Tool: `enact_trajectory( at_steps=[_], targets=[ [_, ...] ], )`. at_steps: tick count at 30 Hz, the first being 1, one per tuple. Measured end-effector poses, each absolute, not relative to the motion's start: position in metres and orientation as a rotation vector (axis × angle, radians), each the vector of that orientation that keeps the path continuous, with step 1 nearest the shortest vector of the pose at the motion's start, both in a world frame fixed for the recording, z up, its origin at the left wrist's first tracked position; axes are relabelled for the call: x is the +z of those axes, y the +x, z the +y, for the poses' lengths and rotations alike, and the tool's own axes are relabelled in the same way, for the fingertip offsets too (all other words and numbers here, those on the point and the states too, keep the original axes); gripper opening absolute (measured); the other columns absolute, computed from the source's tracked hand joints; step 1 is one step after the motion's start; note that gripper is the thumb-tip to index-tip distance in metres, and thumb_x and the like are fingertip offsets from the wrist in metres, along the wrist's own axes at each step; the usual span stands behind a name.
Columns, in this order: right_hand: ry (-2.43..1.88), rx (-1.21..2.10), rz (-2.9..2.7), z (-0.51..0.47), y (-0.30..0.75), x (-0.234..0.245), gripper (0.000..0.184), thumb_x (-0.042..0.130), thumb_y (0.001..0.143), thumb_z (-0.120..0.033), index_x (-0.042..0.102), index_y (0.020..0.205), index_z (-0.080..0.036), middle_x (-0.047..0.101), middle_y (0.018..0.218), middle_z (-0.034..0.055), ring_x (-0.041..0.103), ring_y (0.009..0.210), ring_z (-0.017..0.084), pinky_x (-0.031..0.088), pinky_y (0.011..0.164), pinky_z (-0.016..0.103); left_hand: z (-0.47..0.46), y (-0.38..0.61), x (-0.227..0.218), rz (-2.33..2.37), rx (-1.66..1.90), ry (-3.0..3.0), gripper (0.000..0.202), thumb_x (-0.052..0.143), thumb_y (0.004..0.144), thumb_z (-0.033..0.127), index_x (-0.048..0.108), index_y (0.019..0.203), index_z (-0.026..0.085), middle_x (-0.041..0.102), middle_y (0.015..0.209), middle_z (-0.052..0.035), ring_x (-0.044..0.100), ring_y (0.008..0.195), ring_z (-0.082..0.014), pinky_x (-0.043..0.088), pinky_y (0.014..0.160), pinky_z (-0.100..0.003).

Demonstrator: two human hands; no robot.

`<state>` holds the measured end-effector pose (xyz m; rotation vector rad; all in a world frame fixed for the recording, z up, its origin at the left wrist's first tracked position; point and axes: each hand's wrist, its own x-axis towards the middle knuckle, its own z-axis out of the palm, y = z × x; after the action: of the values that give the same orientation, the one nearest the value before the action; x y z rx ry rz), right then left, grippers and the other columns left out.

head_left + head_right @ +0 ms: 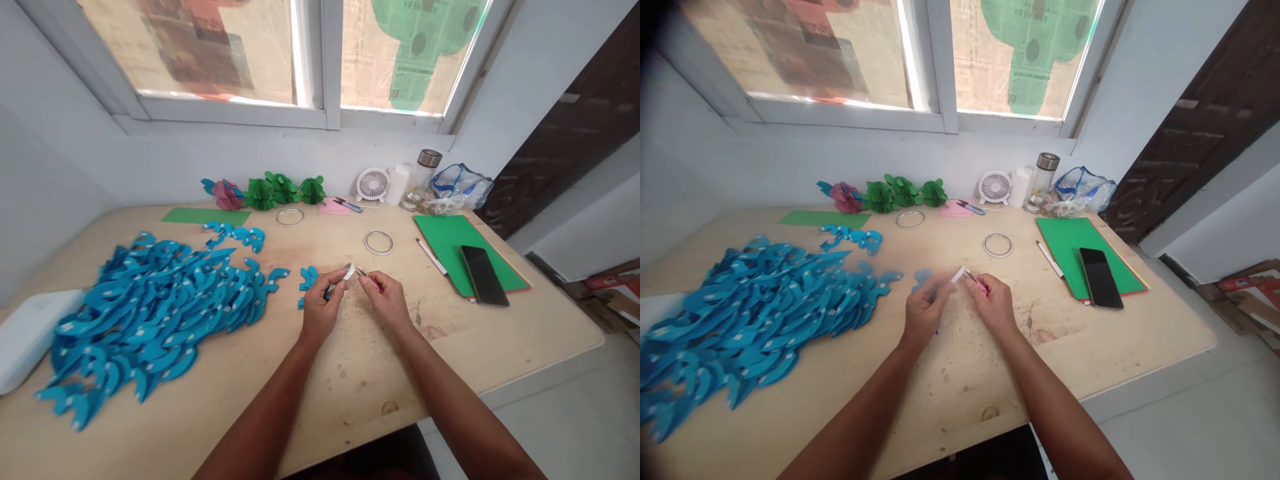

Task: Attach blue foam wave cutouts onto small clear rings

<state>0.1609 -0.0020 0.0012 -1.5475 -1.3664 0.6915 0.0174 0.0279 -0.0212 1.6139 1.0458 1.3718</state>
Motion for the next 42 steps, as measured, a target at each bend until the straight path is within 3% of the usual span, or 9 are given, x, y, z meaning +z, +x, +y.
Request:
enact_trajectory(
  at_steps=[23,37,42],
  targets=[
    [-1.517,0.7,-1.398,-0.0026,0.1593,0.0012,0.037,0.05,0.081,-0.049,0.062,0.073,-0.016,0.043,0.057,-0.0029,0.037,0.055,0.01,0.028,0.051,0.023,0.0283,0.0161,-0.0221,0.99,1.361,1.663,0.022,0.055,0.084,0.03,0.068,0.098,0.02,0.068,0.085,-0.0043,0.062,0.08,-0.0163,0.048,0.076,-0.028],
    [-1.478,0.76,-1.376,-0.0028,0.1569,-0.0007,0.036,0.051,0.081,-0.048,0.066,0.073,-0.016,0.057,0.064,0.0,0.047,0.058,0.012,0.035,0.055,0.023,0.0282,0.0173,-0.0248,0.969,1.322,1.684,0.024,0.054,0.085,0.031,0.068,0.1,0.02,0.068,0.081,-0.0042,0.062,0.077,-0.016,0.047,0.071,-0.028],
    [-1.47,0.734,-1.397,-0.0033,0.1573,-0.0011,0.035,0.05,0.082,-0.046,0.067,0.074,-0.016,0.056,0.063,-0.0007,0.045,0.057,0.011,0.034,0.055,0.023,0.0272,0.0176,-0.0226,0.97,1.32,1.682,0.024,0.055,0.083,0.03,0.068,0.101,0.02,0.068,0.083,-0.0044,0.062,0.078,-0.0161,0.048,0.071,-0.028]
  ],
)
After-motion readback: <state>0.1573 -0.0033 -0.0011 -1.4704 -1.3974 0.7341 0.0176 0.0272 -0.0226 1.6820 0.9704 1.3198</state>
